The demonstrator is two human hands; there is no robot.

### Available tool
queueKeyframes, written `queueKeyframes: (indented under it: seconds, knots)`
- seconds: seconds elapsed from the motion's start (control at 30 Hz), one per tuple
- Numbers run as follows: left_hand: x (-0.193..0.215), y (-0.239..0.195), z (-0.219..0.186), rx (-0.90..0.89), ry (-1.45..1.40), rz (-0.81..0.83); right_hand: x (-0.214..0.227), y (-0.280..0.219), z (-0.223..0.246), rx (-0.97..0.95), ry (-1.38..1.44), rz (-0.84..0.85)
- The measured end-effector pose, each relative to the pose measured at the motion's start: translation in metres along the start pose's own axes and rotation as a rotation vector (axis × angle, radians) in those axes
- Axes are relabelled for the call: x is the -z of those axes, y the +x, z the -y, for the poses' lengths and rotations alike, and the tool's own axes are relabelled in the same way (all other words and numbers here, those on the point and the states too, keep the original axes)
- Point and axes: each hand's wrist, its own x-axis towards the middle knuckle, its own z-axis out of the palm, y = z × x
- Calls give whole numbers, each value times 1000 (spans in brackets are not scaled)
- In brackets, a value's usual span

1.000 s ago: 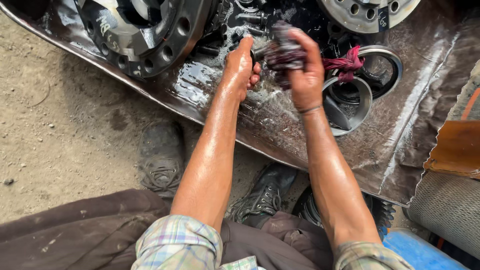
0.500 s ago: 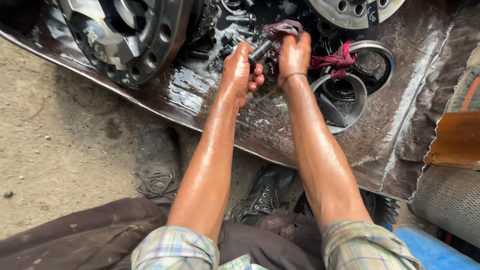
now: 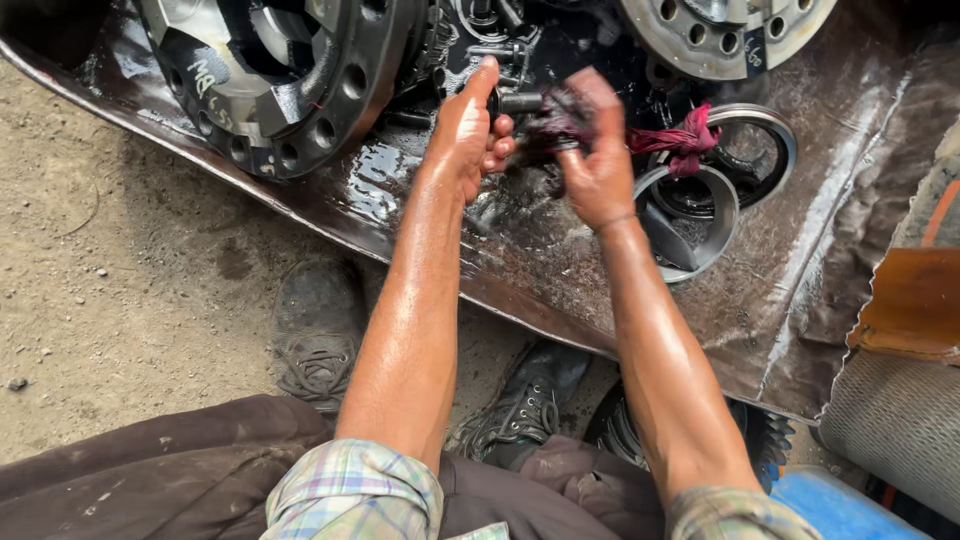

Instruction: The person cleans various mechanical parts, including gears, bolts, and a large metal housing, using a rag. They wipe the components individually over a metal tray containing a dark liquid, handling each item to remove grime and oil.

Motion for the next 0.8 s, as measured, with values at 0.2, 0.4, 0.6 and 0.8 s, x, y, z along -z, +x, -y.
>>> queueKeyframes:
  seconds: [0.2, 0.4, 0.6, 0.8]
  knots:
    - [10, 16, 14, -10, 127, -71, 1, 9, 73, 322, -245, 172]
    - [16, 34, 41, -248, 161, 58, -14, 17, 51, 172, -322, 110]
    - [-3, 7, 15, -1040, 1446, -130, -27, 20, 38, -191, -168, -205]
    - [-41, -24, -9, -588, 1033, -272, -22, 26, 32, -555, 320, -157]
